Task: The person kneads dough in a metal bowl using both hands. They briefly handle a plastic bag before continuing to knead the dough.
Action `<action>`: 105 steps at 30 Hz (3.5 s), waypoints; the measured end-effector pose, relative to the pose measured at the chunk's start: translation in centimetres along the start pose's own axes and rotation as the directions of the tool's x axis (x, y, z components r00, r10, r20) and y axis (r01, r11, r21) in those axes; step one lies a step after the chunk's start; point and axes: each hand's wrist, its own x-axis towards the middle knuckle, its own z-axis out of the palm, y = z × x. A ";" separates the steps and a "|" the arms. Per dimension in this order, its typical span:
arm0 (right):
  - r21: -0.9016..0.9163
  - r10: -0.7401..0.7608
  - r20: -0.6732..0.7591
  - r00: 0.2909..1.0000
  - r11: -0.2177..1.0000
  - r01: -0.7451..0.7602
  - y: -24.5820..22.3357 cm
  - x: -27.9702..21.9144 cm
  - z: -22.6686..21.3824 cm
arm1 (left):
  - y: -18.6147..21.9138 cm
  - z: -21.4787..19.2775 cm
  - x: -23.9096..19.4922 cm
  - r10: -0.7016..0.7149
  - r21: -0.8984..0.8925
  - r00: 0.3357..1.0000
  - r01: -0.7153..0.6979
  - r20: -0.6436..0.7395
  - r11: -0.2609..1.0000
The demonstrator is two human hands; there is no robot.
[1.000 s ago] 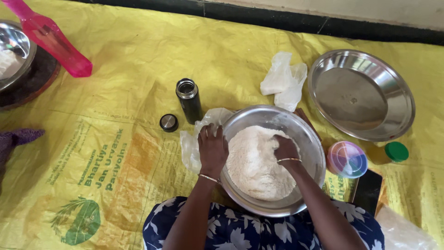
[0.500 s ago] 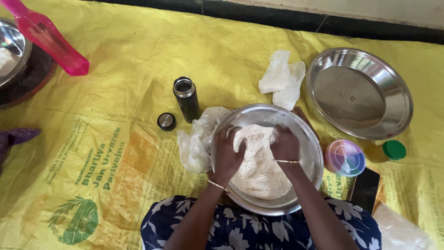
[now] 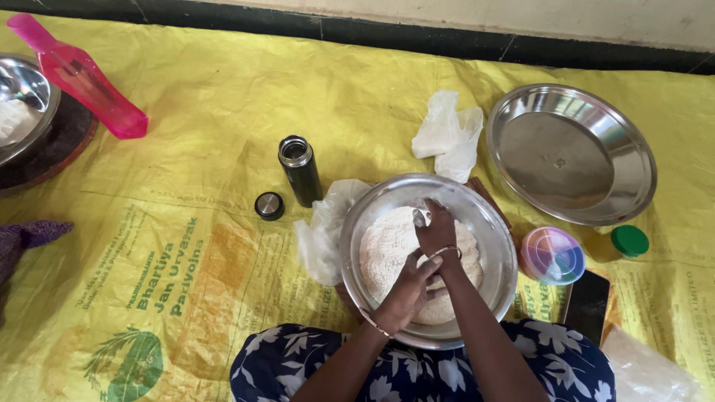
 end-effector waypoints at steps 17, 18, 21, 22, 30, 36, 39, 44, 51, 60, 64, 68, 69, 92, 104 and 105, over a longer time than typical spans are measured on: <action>0.131 0.121 0.385 0.915 0.974 -0.184 -1.3 4.4 -1.8 | -5.3 4.4 -4.1 -0.174 -0.039 0.965 0.185 0.198 0.982; -0.052 0.025 0.347 0.937 0.999 -0.007 -1.1 4.3 -1.5 | -5.5 4.5 -4.2 -0.150 -0.036 0.969 0.160 0.197 0.986; -0.451 -0.283 0.351 0.893 0.785 0.426 -0.3 2.7 -0.5 | -6.2 4.9 -4.3 -0.165 -0.059 0.969 0.178 0.186 0.982; -0.482 -0.381 0.373 0.846 0.700 0.527 0.0 2.1 -0.1 | -6.3 5.0 -4.2 -0.182 -0.069 0.966 0.197 0.182 0.978; -0.268 -0.277 0.258 0.926 0.900 0.344 2.6 1.5 1.0 | -2.1 2.1 -2.1 -0.170 0.633 0.966 0.008 0.195 0.774; -0.121 -0.119 0.338 0.934 0.978 0.169 1.8 0.0 -1.1 | 12.0 -7.4 -0.1 0.640 0.956 0.753 -0.049 -0.155 0.289; -0.118 -0.146 0.294 0.945 0.975 0.188 0.7 -1.0 -2.0 | 13.8 -11.6 2.4 0.749 0.984 0.648 0.179 -0.137 0.025; -0.079 -0.051 0.331 0.942 0.994 0.081 -0.6 -2.7 -3.8 | 11.3 -19.1 7.9 0.613 0.932 0.751 0.012 -0.247 0.362; -0.009 -0.248 0.140 0.959 0.968 0.252 -1.6 -3.9 -4.3 | 9.1 -22.6 10.1 0.541 0.859 0.784 -0.020 -0.304 0.511; 0.121 0.051 0.204 0.978 0.990 -0.077 -3.3 -4.2 -5.7 | 9.4 -16.3 5.9 0.415 0.405 0.723 -0.203 -0.552 0.892; 0.027 0.095 0.227 0.969 0.994 -0.104 -3.6 -4.7 -6.6 | 9.3 -15.4 5.7 0.360 0.163 0.756 -0.325 -0.547 0.931; 0.171 0.377 0.388 0.841 0.868 -0.467 -4.6 -5.2 -6.8 | 10.6 -14.6 5.4 0.294 0.052 0.746 -0.331 -0.598 0.942; 0.105 0.266 0.427 0.864 0.935 -0.339 -5.0 -5.3 -6.9 | 10.9 -13.9 5.4 0.270 0.010 0.730 -0.340 -0.627 0.941; 0.518 -0.172 0.809 0.562 -0.244 -0.820 -7.4 -10.4 -5.3 | 12.1 1.6 9.3 0.166 -0.186 0.642 -0.443 -0.748 0.877; 0.547 -0.531 0.700 0.477 -0.032 -0.837 -10.9 -11.7 -8.8 | 13.2 2.4 10.4 0.138 -0.231 0.658 -0.441 -0.740 0.867; 0.553 -0.529 0.698 0.482 -0.029 -0.833 -11.4 -11.7 -9.1 | 13.5 2.7 10.3 0.117 -0.242 0.654 -0.432 -0.748 0.869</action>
